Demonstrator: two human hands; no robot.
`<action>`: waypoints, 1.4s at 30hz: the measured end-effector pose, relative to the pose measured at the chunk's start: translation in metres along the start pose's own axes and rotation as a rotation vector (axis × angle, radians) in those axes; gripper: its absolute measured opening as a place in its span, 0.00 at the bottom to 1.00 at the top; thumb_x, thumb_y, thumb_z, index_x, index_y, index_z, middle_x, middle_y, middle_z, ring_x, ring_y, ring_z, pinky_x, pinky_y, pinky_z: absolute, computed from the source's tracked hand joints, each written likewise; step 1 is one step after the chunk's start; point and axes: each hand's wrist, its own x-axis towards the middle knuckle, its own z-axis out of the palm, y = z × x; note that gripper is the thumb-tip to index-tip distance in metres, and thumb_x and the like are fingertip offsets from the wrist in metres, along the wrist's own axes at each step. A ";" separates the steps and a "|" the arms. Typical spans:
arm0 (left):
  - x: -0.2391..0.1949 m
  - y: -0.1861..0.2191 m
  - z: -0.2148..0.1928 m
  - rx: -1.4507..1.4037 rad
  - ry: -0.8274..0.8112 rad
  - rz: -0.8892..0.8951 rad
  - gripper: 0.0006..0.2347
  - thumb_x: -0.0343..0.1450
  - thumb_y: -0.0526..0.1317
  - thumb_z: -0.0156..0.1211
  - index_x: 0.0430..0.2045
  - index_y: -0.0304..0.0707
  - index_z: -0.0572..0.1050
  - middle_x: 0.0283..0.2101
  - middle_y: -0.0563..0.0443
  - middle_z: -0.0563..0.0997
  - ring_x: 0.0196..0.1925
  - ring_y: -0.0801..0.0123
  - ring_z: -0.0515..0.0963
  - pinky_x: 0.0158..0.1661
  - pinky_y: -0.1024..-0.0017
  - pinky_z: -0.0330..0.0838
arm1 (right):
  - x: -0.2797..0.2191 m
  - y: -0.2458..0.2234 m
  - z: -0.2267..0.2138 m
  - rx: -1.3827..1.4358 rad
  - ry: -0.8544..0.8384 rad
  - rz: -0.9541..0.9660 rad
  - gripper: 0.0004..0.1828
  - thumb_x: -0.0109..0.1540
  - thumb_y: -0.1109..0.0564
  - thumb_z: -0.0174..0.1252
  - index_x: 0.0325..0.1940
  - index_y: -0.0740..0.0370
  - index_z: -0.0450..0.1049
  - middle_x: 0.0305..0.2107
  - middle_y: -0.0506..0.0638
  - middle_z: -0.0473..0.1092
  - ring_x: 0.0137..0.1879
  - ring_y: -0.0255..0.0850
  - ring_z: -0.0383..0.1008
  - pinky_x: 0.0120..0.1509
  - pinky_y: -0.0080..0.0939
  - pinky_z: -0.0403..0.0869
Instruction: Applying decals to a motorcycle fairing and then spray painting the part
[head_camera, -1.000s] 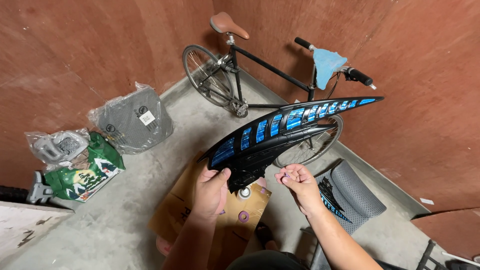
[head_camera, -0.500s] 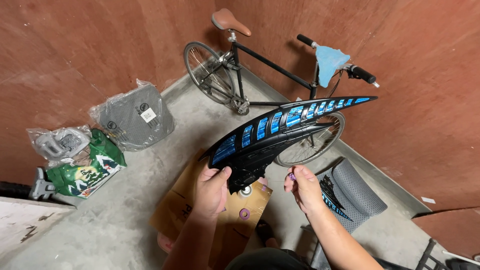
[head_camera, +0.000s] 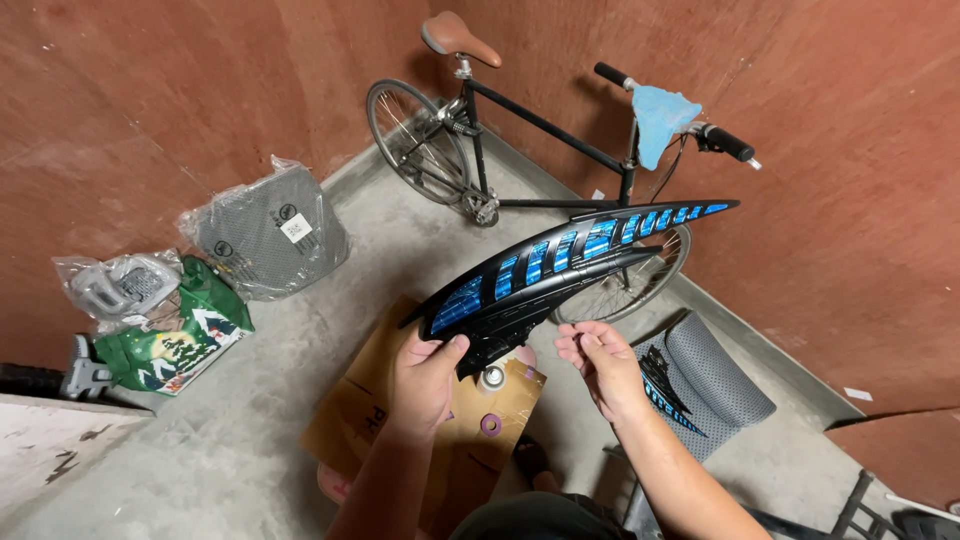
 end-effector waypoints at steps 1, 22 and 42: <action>0.000 -0.002 -0.003 0.001 0.000 -0.002 0.15 0.69 0.20 0.55 0.51 0.25 0.76 0.52 0.36 0.84 0.59 0.56 0.78 0.61 0.50 0.71 | -0.001 -0.002 0.003 0.000 0.002 0.001 0.10 0.68 0.66 0.49 0.53 0.70 0.71 0.47 0.69 0.76 0.49 0.53 0.81 0.56 0.52 0.79; -0.006 0.016 0.000 0.142 0.065 -0.014 0.12 0.69 0.22 0.59 0.46 0.25 0.78 0.48 0.38 0.85 0.56 0.60 0.80 0.61 0.53 0.72 | 0.006 0.002 0.006 -0.072 0.069 0.049 0.09 0.72 0.58 0.48 0.45 0.65 0.71 0.23 0.59 0.70 0.21 0.41 0.72 0.28 0.37 0.79; -0.001 0.006 0.001 -0.039 0.098 -0.059 0.13 0.69 0.21 0.57 0.48 0.23 0.77 0.48 0.34 0.85 0.54 0.55 0.82 0.57 0.52 0.76 | 0.006 -0.004 0.020 0.009 0.035 0.018 0.16 0.61 0.76 0.55 0.52 0.69 0.70 0.44 0.62 0.78 0.54 0.54 0.80 0.63 0.55 0.78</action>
